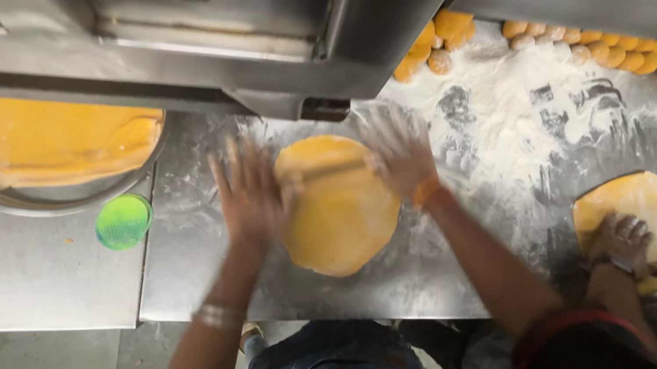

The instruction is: The person rolls out yellow dough balls into flat circular sheets on a floured stainless steel countertop using a wooden rolling pin. They repeatedly flip and reposition the dough, dusting it with flour as needed, and stack the finished sheets in a metal tray.

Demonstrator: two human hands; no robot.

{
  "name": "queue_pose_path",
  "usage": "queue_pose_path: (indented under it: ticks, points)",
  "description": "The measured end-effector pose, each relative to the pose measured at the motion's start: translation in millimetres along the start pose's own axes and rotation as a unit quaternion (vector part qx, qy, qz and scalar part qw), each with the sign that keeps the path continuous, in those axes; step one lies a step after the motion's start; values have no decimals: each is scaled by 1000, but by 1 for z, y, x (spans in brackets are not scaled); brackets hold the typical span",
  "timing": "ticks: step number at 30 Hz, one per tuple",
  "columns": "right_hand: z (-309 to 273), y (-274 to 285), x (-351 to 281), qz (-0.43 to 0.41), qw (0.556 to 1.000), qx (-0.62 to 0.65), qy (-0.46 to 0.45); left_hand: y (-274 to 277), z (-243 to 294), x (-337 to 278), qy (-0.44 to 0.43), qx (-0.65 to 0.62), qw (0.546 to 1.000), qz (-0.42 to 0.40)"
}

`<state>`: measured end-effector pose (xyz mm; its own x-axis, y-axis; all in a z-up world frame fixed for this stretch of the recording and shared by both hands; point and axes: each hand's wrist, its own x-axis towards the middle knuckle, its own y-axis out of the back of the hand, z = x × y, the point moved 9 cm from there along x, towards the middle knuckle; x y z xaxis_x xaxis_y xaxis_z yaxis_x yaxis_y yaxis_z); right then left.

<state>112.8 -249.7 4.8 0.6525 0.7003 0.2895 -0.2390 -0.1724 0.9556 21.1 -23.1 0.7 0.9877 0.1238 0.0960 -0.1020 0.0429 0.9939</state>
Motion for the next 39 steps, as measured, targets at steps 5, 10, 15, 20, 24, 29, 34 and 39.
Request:
queue_pose_path:
  ticks: [5, 10, 15, 20, 24, 29, 34, 39]
  points:
    - [-59, 51, -162, -23, 988, 67, -135, 39, 55, -167, -139, -181, 973, 36]
    - [10, 7, -93, -44, 989, -6, -139, -4, 45, -37, -160, -57, 985, -16]
    - [29, -9, -92, -68, 963, 102, -239, 2, 51, 23, -186, -52, 981, 30]
    - [-100, 61, -207, 5, 943, 143, -302, 16, 46, -83, -327, -124, 937, -21]
    - [-52, 52, -170, 47, 932, 42, -357, -16, 71, 4, -368, -149, 918, 5]
    - [26, 28, -130, 5, 905, -5, -426, -40, 152, 150, -348, -103, 930, 48]
    - [-84, 57, -156, 55, 911, 118, -392, -19, 100, 69, -442, -67, 893, 47]
    - [-98, 80, -142, 60, 913, 106, -389, -17, 119, 101, -461, -162, 867, 102]
